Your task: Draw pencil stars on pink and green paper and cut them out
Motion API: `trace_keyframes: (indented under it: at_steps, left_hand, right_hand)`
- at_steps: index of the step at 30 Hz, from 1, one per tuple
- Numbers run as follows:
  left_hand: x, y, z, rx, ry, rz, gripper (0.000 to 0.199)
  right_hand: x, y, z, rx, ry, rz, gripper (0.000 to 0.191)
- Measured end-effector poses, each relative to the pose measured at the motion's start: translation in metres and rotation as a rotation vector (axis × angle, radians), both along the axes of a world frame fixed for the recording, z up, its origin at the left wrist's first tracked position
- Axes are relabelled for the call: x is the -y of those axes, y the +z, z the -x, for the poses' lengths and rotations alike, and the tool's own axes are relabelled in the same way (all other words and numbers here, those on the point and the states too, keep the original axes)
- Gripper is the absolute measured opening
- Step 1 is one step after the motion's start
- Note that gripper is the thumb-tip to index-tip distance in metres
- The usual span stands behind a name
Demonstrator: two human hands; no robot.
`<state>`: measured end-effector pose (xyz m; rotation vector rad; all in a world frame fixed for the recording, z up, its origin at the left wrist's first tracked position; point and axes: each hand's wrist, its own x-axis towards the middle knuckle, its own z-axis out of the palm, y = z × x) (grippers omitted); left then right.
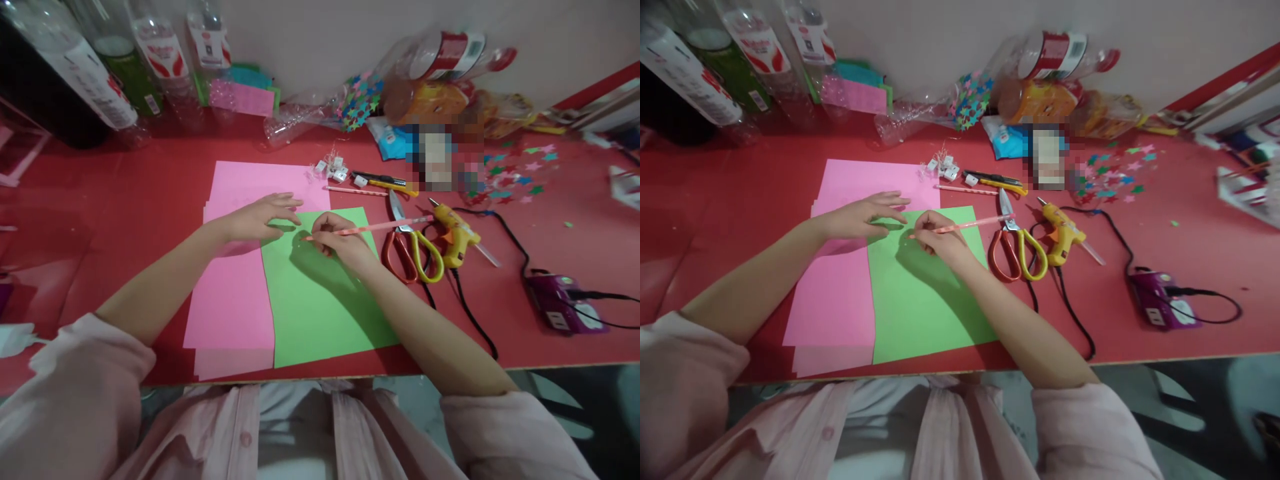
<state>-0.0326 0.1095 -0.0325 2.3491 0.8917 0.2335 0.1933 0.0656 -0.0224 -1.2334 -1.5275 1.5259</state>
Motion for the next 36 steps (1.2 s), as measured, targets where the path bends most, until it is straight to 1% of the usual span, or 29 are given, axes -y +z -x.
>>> trace_keyframes:
  at_steps: [4,6,9,11,14,19,24,29,36]
  left_hand:
    - [0.008,-0.009,-0.001,0.067,0.05,-0.002,0.031]
    - [0.012,-0.011,-0.001,0.095,0.068,-0.012,0.028]
    - [0.015,-0.013,-0.001,0.136,0.093,-0.023,0.026]
    - [0.016,-0.013,-0.002,0.165,0.114,-0.033,0.026]
    - [0.018,-0.014,-0.002,0.208,0.135,-0.039,0.024]
    - [0.02,-0.012,-0.002,0.248,0.166,0.005,0.023]
    - [0.019,-0.009,-0.002,0.253,0.162,0.023,0.023]
    - [0.019,-0.011,-0.002,0.262,0.163,0.018,0.022]
    - [0.019,-0.011,-0.003,0.27,0.172,0.03,0.022]
  right_hand:
    - [0.006,-0.001,-0.004,0.046,0.052,-0.13,0.008]
    - [0.008,-0.005,-0.002,0.081,0.053,-0.188,0.005]
    - [0.009,-0.012,0.001,0.131,0.033,-0.259,0.007]
    - [0.01,-0.015,0.002,0.158,0.057,-0.302,0.008]
    - [0.012,-0.016,0.001,0.205,0.097,-0.34,0.009]
    - [0.012,-0.013,-0.001,0.243,0.044,-0.347,0.011]
    - [0.011,-0.014,-0.002,0.209,0.099,-0.33,0.011]
    - [0.01,-0.015,-0.003,0.22,0.109,-0.326,0.012]
    - [0.01,-0.011,-0.002,0.21,0.127,-0.301,0.012]
